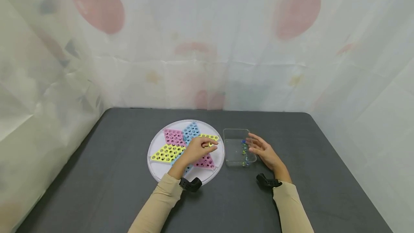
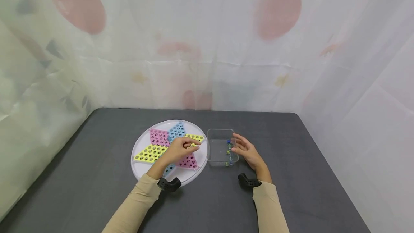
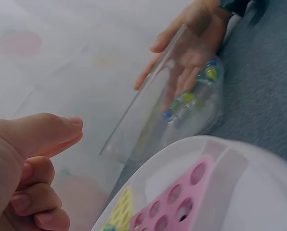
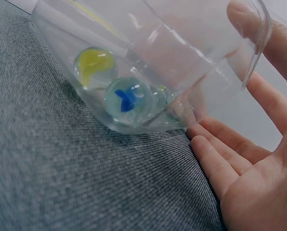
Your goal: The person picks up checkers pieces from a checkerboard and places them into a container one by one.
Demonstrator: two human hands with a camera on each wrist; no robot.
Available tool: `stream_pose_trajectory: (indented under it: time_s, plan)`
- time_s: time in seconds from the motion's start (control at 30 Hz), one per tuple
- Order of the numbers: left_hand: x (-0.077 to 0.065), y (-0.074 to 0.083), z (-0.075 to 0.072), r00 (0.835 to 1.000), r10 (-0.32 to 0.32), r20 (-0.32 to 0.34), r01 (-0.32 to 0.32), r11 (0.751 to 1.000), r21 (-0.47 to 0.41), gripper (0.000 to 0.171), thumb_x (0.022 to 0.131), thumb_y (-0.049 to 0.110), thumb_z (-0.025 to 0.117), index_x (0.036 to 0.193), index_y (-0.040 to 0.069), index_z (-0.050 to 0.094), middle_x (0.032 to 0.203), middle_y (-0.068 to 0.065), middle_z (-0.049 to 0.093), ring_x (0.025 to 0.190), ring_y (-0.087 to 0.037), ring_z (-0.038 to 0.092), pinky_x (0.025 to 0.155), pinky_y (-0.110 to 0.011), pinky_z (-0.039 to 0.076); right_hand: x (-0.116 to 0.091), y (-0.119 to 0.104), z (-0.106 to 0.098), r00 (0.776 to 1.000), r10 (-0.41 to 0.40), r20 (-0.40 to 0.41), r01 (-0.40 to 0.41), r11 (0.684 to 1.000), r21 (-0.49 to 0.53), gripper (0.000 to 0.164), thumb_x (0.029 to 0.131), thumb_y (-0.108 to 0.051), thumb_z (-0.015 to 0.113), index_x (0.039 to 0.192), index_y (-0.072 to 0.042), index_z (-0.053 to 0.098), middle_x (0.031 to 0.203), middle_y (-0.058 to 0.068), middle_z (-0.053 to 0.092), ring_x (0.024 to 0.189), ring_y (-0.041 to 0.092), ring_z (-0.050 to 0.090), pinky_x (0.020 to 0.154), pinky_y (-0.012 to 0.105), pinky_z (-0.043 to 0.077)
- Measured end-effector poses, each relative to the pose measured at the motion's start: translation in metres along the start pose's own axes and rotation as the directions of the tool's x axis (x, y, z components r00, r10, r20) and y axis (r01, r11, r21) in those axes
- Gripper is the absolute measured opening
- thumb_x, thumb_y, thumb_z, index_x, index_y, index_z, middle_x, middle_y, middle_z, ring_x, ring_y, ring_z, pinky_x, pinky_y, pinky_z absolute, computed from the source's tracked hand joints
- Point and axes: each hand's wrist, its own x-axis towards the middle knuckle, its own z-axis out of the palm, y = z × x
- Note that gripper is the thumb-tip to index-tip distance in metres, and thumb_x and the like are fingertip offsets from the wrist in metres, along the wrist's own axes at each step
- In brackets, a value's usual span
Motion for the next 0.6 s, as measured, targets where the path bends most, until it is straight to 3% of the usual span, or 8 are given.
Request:
stream_pose_trajectory:
  time_s: [0.37,0.6]
  plan:
    - [-0.003,-0.003,-0.023,0.994,-0.09,-0.057,0.089,0.995,-0.035,0.025,0.09,0.019,0.067,0.109,0.003,0.072,0.058,0.005,0.028,0.054,-0.006,0.025,0.054,-0.018,0.028,0.001,0.0,0.0,1.0,0.004,-0.003,-0.004,1.0,0.004,0.072,0.095,-0.015,0.059,0.153,-0.001,0.017,0.153,0.032,0.024,0.121,-0.012,0.049,0.095,0.007,0.041]
    - [-0.003,-0.001,-0.029,0.993,-0.095,-0.076,0.092,0.994,-0.053,0.026,0.091,0.018,0.066,0.11,0.001,0.071,0.06,0.003,0.027,0.052,-0.004,0.022,0.053,-0.018,0.026,0.005,-0.002,0.0,1.0,-0.005,0.001,0.005,1.0,-0.009,0.07,0.096,-0.013,0.057,0.152,0.0,0.018,0.153,0.033,0.025,0.125,-0.006,0.048,0.096,0.008,0.042]
